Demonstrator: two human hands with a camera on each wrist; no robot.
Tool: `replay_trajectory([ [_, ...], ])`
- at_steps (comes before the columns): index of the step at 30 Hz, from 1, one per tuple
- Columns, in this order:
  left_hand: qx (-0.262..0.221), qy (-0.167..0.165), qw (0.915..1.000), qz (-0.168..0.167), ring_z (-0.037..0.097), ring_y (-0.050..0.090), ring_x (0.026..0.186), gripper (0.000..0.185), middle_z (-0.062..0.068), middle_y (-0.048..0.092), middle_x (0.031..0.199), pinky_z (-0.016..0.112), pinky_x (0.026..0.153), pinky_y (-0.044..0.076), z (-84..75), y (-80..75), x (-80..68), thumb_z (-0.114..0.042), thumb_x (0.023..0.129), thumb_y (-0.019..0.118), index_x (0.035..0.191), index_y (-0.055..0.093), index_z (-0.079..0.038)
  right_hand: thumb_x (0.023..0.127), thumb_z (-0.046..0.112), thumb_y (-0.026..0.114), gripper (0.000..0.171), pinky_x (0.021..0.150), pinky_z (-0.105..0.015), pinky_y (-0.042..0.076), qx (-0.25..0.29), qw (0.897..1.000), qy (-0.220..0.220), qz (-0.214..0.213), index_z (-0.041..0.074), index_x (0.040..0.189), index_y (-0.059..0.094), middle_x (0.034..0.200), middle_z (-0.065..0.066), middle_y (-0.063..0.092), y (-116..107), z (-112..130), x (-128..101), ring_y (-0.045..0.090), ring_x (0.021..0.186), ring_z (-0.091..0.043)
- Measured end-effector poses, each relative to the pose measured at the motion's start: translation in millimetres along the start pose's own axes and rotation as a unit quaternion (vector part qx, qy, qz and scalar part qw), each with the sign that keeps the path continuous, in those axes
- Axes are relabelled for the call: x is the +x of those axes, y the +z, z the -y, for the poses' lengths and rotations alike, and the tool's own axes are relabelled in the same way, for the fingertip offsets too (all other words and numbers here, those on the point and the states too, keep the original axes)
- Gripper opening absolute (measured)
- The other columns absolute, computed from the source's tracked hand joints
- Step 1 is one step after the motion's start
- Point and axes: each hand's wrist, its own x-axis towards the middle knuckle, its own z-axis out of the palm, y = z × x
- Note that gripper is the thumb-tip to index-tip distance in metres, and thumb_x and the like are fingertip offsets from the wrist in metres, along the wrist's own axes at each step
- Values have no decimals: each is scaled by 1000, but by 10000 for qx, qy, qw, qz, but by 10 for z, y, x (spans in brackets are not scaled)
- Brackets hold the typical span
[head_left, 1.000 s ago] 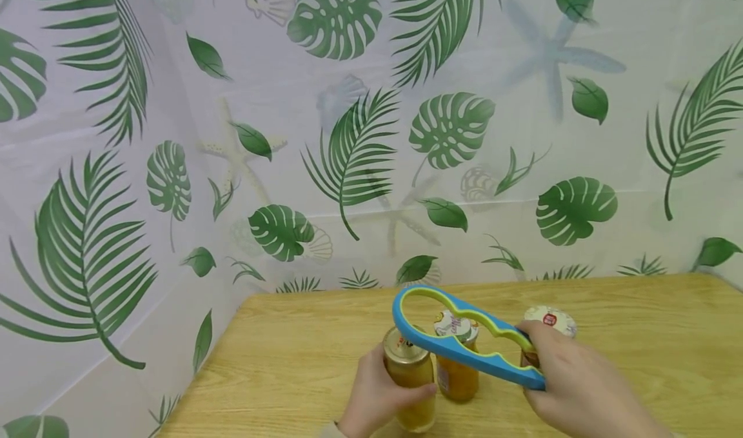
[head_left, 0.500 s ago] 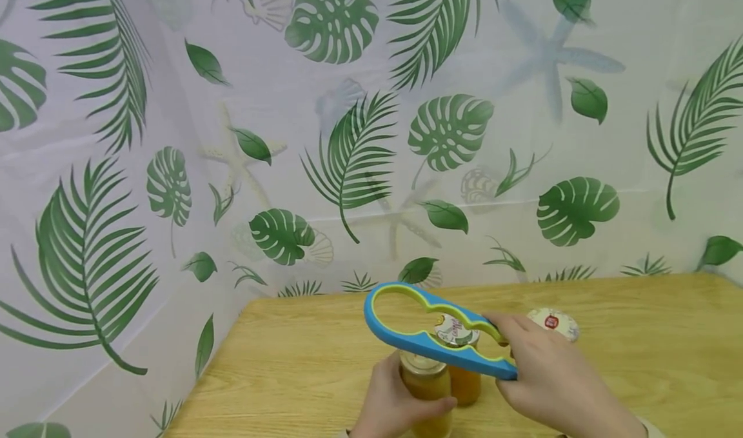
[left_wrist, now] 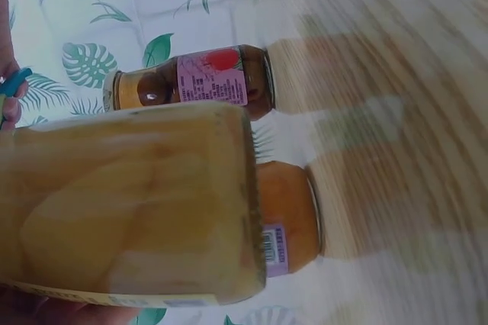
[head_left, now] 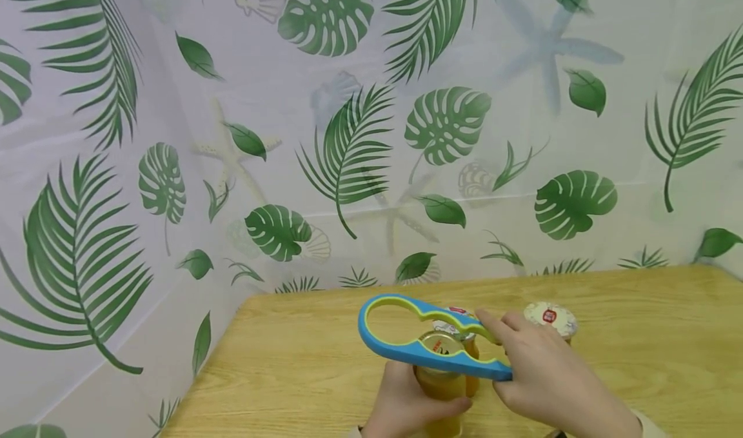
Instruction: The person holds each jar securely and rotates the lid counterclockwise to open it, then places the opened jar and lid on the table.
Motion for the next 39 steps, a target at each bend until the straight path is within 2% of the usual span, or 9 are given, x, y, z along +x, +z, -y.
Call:
replay_trajectory([
  [3,-345,-213,9992,-8,13,50,106,70,-6,55,115,26,90,38,-15,41,9,-8,62,79,121,46,-26,56,7,70,67,56,-29,39,-134,9999,-17,55,6,121,53,84,1,52,3,-2,-6,42,62,-11],
  [4,-321,-223,9992,-23,12,50,105,69,-7,55,114,25,90,38,-20,48,10,-7,62,79,120,46,-26,56,7,70,67,56,-30,40,-171,9998,-36,63,6,121,53,84,1,52,3,-7,-7,42,62,-11],
  [7,-393,-30,9992,35,13,51,105,68,-5,56,113,26,90,37,-55,56,10,-4,62,78,119,48,-24,56,9,70,66,57,-31,40,-324,9994,-109,15,6,120,54,84,2,52,5,-19,-13,43,63,-12],
  [10,-225,57,9997,32,13,51,103,67,-6,56,111,26,89,38,-56,45,9,-4,61,78,118,49,-24,56,10,71,66,59,-33,40,-447,9988,-195,-53,6,120,54,84,2,52,8,-31,-20,44,65,-11],
  [16,21,-440,9990,18,9,52,99,63,-10,57,107,26,86,39,-29,36,2,-9,61,80,115,52,-27,55,12,71,68,60,-34,39,-627,9977,-246,-14,5,120,54,82,4,51,9,-41,-32,43,67,-11],
  [20,120,-557,9984,54,8,52,99,62,-11,57,107,28,87,38,-14,27,1,-10,62,80,114,52,-27,55,12,70,66,57,-31,38,-678,9970,-358,-73,6,119,55,81,4,50,11,-45,-38,42,64,-10],
  [24,177,-449,9987,138,7,52,99,59,-11,59,105,29,89,37,-43,16,-8,-9,63,79,113,54,-27,54,11,70,66,52,-27,35,-647,9968,-439,-149,6,118,55,78,5,48,11,-41,-44,38,57,-10],
  [31,90,-201,9995,248,9,55,96,55,-9,61,103,28,89,38,-207,3,-55,-5,64,78,111,57,-21,53,12,69,65,50,-26,34,-690,9966,-442,-103,6,116,56,77,5,48,25,-37,-47,35,53,-12],
  [39,178,-50,9995,274,9,55,97,57,-9,61,103,26,88,38,-3,-10,-14,-7,63,79,113,56,-23,54,14,70,65,54,-30,36,-854,9953,-464,-19,6,116,55,78,5,49,53,-30,-45,41,63,-11],
])
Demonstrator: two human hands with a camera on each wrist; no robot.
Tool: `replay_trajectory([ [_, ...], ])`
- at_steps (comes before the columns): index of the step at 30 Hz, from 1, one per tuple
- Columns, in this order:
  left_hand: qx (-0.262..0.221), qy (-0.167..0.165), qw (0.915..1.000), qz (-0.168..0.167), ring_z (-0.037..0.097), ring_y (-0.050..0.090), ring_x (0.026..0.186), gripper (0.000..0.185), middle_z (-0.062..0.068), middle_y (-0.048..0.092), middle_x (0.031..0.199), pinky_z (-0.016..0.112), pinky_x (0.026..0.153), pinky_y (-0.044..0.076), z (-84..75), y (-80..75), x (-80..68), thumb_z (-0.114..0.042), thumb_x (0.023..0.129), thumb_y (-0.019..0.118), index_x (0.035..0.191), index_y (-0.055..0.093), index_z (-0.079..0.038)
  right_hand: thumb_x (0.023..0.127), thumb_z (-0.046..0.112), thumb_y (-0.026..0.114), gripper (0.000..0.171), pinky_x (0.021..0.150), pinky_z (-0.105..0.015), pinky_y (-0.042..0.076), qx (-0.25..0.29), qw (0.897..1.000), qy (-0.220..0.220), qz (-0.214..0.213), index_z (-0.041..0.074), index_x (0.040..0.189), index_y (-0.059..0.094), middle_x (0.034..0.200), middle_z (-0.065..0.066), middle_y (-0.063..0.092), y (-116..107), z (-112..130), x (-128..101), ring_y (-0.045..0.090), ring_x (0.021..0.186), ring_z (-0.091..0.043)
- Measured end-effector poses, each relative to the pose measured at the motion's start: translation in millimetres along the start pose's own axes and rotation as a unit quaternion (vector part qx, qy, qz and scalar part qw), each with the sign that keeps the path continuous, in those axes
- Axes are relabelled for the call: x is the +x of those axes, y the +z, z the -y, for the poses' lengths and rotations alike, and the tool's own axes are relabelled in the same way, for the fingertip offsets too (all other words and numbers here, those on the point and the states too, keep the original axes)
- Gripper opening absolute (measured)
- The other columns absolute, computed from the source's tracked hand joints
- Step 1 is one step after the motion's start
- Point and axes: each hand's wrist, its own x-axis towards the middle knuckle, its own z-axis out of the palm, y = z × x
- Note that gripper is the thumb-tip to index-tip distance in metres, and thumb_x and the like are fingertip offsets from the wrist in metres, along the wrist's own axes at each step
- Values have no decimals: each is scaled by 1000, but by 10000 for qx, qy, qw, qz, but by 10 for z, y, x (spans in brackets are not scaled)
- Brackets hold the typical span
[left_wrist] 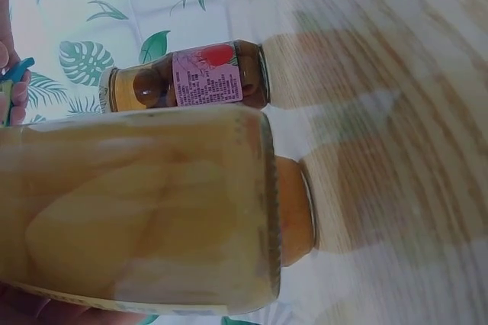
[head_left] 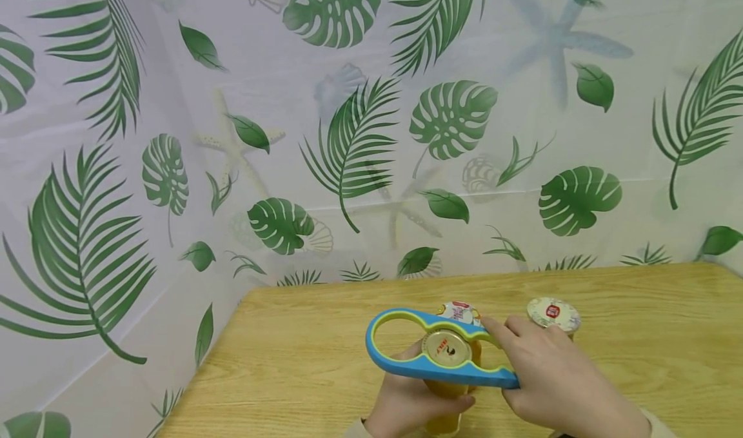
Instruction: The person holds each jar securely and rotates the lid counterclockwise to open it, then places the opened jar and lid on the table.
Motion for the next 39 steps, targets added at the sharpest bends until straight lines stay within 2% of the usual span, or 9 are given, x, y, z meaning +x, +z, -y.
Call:
replay_trajectory([
  [5,-114,-193,9997,-44,9,56,96,57,-9,62,102,26,89,38,28,3,5,-5,62,79,111,57,-24,54,14,70,66,56,-32,38,-22,9999,-14,126,5,118,54,82,3,51,14,-1,10,45,68,-10],
  [11,-114,-450,9989,-113,8,55,95,55,-10,61,102,29,88,38,29,8,10,-6,63,78,110,57,-26,56,22,75,64,56,-32,40,-70,9999,-102,114,4,114,55,79,3,50,23,-8,15,44,63,-10],
  [18,-110,-438,9989,-111,8,56,94,53,-10,62,100,28,87,38,51,19,-3,-6,63,78,108,59,-25,56,35,79,56,57,-33,45,-371,9986,-178,320,4,97,57,78,1,53,31,-15,25,49,64,-11],
  [22,-136,-401,9991,-101,9,56,94,53,-10,62,101,28,87,39,66,21,-1,-5,63,78,108,58,-25,56,30,78,44,49,-27,39,-482,9985,-238,109,7,86,56,69,4,47,37,-6,21,42,55,-8],
  [27,-154,-355,9992,-74,9,57,93,53,-9,62,100,26,86,40,67,23,-3,-4,63,78,108,58,-23,56,21,75,33,46,-25,36,-472,9984,-261,-142,10,76,52,63,6,42,29,17,9,37,52,-8],
  [29,-189,-312,9993,-54,9,57,93,53,-9,62,100,26,85,40,37,22,-13,-3,63,77,108,58,-22,55,20,74,31,46,-25,35,-461,9984,-252,-185,11,74,52,63,7,41,22,26,8,36,51,-8],
  [35,-210,-214,9996,9,9,57,92,48,-8,63,98,26,85,40,-224,14,-83,-3,64,76,107,59,-18,54,19,73,31,44,-25,36,-550,9973,-353,-341,10,74,52,63,6,43,16,28,7,37,50,-8],
  [39,-172,-275,9995,13,9,57,92,47,-8,63,98,27,86,39,-256,11,-89,-4,64,76,106,60,-19,54,20,73,31,44,-24,36,-582,9970,-375,-350,10,74,53,62,6,43,20,25,-1,37,50,-7],
])
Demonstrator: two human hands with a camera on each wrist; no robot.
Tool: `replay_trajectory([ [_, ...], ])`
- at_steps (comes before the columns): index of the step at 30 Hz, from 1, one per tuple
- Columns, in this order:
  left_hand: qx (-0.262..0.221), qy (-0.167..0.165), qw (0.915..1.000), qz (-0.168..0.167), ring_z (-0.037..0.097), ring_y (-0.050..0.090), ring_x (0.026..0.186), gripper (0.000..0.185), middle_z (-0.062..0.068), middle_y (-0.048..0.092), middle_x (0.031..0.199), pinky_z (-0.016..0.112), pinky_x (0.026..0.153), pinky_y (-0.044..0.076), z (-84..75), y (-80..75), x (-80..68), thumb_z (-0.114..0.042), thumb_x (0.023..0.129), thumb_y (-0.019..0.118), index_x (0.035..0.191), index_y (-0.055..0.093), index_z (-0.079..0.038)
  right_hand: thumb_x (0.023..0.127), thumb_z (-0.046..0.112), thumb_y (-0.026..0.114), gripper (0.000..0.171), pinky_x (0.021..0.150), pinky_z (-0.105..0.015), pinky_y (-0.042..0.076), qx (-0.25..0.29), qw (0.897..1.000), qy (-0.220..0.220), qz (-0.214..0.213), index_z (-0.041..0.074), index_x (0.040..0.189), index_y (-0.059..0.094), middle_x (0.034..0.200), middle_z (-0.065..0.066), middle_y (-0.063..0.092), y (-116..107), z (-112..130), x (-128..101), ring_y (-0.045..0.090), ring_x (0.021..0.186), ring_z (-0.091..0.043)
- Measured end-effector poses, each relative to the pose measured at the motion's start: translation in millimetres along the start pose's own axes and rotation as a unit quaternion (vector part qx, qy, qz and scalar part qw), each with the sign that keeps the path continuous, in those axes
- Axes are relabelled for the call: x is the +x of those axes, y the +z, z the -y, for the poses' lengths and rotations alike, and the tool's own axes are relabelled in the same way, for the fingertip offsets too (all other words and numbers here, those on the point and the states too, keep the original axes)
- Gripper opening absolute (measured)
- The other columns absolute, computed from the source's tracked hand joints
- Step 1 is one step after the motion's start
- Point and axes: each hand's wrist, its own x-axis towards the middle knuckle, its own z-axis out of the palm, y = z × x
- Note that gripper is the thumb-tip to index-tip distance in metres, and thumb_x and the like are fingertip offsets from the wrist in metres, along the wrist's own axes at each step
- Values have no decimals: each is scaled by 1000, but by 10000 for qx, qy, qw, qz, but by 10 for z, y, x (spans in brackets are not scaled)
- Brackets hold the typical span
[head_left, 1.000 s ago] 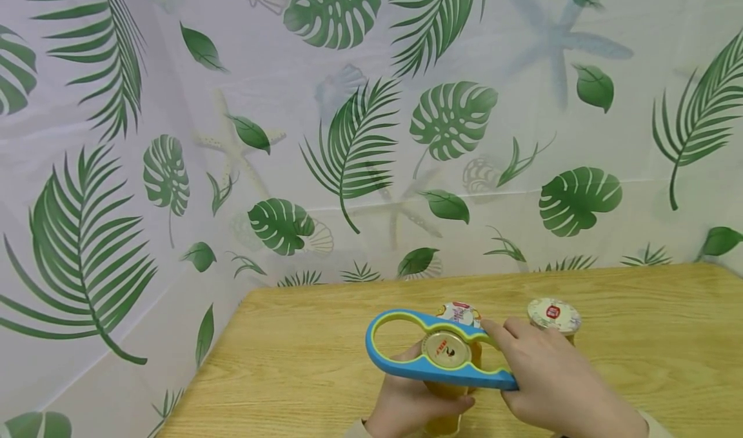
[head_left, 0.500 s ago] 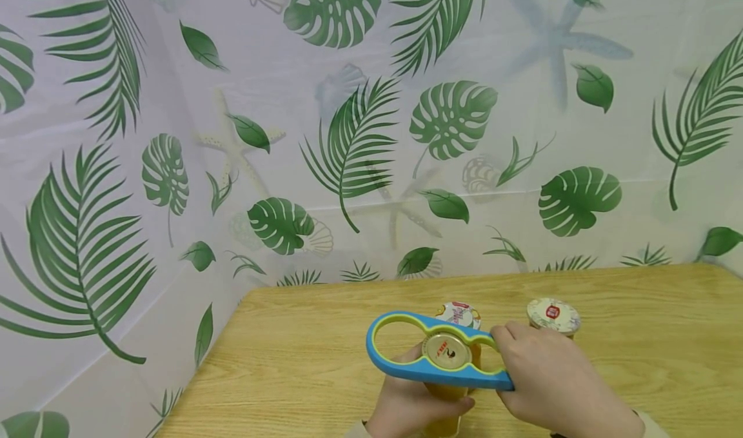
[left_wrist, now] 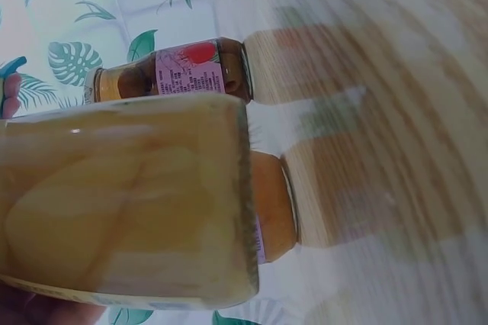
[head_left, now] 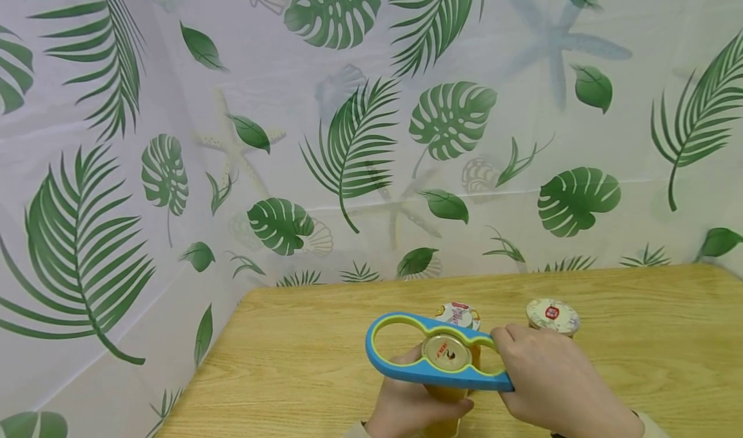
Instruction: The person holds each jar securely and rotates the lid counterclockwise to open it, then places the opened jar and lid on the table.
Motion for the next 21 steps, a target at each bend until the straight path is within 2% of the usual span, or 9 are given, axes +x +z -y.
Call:
replay_trajectory([
  [9,61,606,9980,185,9,58,92,49,-6,63,99,25,86,41,49,-29,9,-1,63,75,108,58,-13,54,22,74,32,43,-24,35,-73,9999,2,148,10,75,53,62,6,44,-17,0,0,37,49,-7],
  [17,52,916,9954,262,9,58,90,48,-5,64,98,26,84,43,72,-31,20,2,63,74,107,59,-9,54,20,73,30,41,-23,33,-27,9999,-97,17,11,73,53,60,8,41,-26,-4,-20,34,47,-5],
  [21,120,970,9948,287,8,58,89,47,-5,64,97,26,84,43,88,-35,24,1,63,74,107,59,-9,54,18,72,28,42,-23,33,-5,9999,-130,-37,11,72,52,60,9,40,-31,0,-21,34,46,-5],
])
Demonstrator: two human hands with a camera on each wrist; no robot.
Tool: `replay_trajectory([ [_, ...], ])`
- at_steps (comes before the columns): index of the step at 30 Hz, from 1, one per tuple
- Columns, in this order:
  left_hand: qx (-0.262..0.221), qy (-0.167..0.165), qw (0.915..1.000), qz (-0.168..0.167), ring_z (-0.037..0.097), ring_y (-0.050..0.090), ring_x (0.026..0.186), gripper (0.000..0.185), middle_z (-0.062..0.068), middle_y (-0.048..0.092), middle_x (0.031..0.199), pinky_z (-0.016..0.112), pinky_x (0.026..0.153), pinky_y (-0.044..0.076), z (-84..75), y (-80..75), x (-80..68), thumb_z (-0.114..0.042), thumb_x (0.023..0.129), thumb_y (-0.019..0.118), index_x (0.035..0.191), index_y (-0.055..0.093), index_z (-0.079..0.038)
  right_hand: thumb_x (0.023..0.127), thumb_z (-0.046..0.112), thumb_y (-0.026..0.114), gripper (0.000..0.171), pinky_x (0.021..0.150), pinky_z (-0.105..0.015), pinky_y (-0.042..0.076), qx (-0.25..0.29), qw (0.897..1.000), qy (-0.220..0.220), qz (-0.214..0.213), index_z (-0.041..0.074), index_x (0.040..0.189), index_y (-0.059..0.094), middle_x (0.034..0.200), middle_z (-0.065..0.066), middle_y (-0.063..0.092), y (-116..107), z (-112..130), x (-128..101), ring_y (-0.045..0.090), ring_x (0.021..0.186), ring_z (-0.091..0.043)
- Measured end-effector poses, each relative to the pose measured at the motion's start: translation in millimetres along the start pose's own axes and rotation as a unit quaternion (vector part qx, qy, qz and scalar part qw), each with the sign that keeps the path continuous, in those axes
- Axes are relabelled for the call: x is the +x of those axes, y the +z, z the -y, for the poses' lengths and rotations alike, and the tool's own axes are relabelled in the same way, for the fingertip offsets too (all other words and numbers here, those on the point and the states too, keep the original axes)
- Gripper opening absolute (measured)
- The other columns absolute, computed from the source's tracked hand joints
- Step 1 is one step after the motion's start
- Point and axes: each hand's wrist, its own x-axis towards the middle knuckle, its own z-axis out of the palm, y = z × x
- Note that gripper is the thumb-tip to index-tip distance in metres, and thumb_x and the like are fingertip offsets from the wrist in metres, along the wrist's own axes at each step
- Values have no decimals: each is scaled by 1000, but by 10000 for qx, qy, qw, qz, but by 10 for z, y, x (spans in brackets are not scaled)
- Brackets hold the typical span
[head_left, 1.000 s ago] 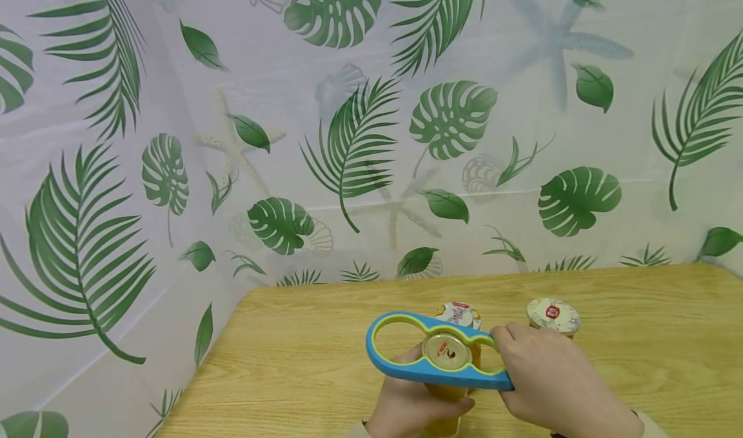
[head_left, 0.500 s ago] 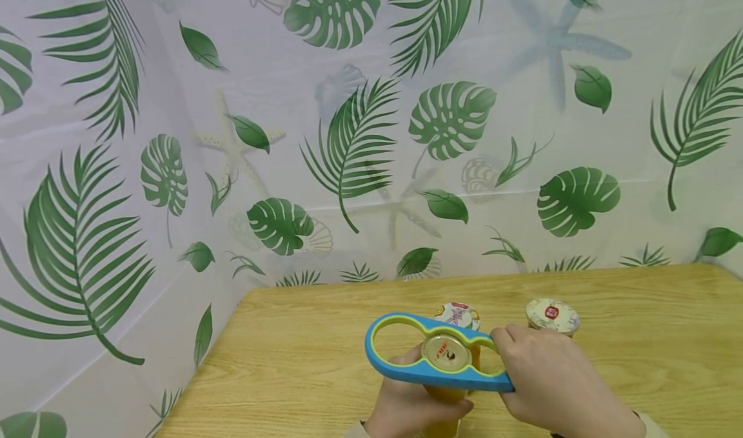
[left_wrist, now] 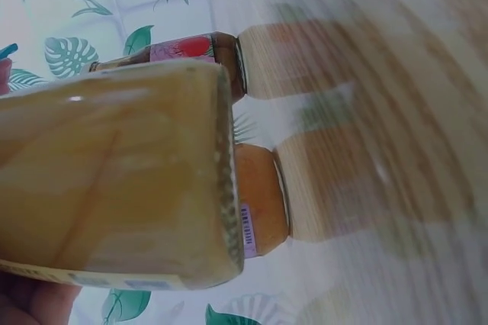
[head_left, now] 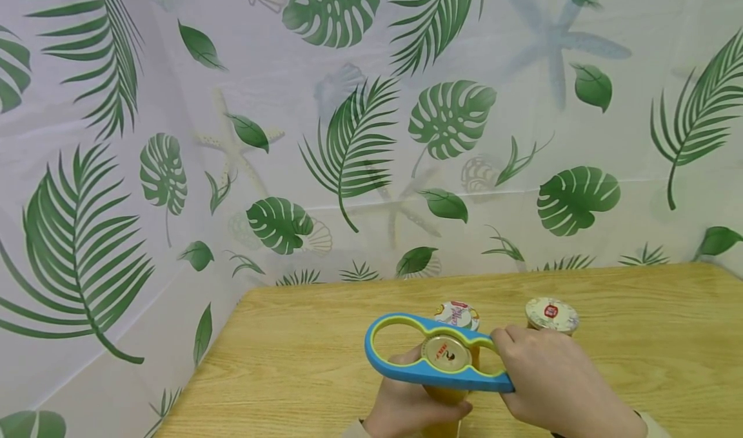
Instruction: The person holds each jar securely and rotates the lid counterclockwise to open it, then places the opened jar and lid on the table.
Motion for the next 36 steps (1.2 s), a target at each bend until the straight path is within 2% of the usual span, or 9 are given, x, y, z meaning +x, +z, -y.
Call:
replay_trajectory([
  [9,-119,217,9995,214,9,58,90,47,-3,63,100,28,84,43,40,-26,3,0,64,73,108,58,-6,55,18,71,26,42,-24,33,-17,10000,-31,69,10,72,53,60,8,40,-3,-1,0,34,47,-6],
  [19,161,394,9984,360,8,58,89,46,-3,63,100,28,83,44,35,-32,7,-1,65,73,108,58,-7,57,21,74,28,42,-23,34,105,9993,38,366,10,74,54,60,8,42,5,-22,-11,34,46,-6],
  [26,218,185,9987,411,7,57,91,46,-4,63,100,26,84,43,10,-37,-3,-1,65,73,109,58,-7,57,21,75,29,41,-24,33,86,9994,-44,345,10,74,54,60,8,41,7,-24,-17,33,46,-6],
  [36,376,311,9977,460,6,57,91,46,-3,63,100,26,84,43,-23,-38,-14,0,65,73,108,58,-6,58,18,71,26,42,-24,32,94,9993,-134,348,12,71,50,59,9,39,-27,-14,-18,33,46,-6],
])
